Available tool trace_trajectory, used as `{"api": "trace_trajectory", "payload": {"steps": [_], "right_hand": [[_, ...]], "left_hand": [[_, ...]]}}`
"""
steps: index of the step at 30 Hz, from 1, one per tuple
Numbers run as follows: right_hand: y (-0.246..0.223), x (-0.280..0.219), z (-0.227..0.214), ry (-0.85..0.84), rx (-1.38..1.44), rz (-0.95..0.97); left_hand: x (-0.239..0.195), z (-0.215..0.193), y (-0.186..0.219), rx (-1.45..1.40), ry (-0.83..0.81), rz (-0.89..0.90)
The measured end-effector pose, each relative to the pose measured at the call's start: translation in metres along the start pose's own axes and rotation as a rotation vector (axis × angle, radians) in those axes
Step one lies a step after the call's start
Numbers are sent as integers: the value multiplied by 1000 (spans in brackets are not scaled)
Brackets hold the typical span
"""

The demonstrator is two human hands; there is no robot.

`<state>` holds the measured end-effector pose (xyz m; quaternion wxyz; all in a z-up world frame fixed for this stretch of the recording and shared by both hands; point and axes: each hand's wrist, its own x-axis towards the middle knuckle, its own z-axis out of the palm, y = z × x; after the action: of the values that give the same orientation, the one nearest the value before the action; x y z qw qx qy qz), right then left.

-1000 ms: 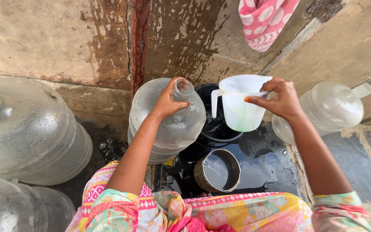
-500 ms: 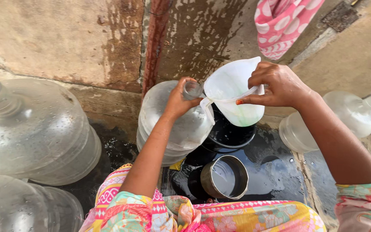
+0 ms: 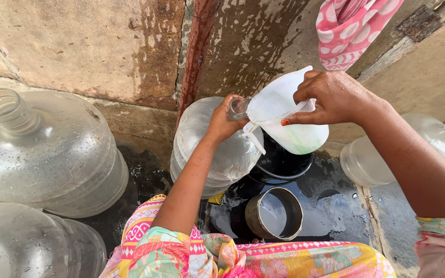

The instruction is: The person fills a large plastic bottle with water using a small scoop and then shakes the bottle to rinse it.

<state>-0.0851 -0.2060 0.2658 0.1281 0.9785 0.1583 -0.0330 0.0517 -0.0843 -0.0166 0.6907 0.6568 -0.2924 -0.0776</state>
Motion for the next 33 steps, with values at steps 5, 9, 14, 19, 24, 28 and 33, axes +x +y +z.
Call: {"api": "trace_trajectory", "payload": {"steps": [5, 9, 14, 19, 24, 28, 33], "right_hand": [[-2, 4, -7, -46, -94, 43], [-3, 10, -8, -78, -138, 80], [-7, 17, -7, -103, -162, 99], [-12, 21, -5, -102, -178, 106], [-20, 28, -6, -123, -215, 83], [-27, 34, -9, -101, -268, 48], [-32, 42, -11, -136, -341, 50]], "left_hand": [[0, 1, -2, -25, 11, 21], [-1, 0, 2, -62, -12, 4], [-3, 0, 8, -62, 2, -14], [-4, -2, 15, -19, -1, -74], [-3, 1, 3, -31, 32, 21], [0, 4, -6, -29, 54, 89], [-2, 3, -5, 1, 51, 35]]}}
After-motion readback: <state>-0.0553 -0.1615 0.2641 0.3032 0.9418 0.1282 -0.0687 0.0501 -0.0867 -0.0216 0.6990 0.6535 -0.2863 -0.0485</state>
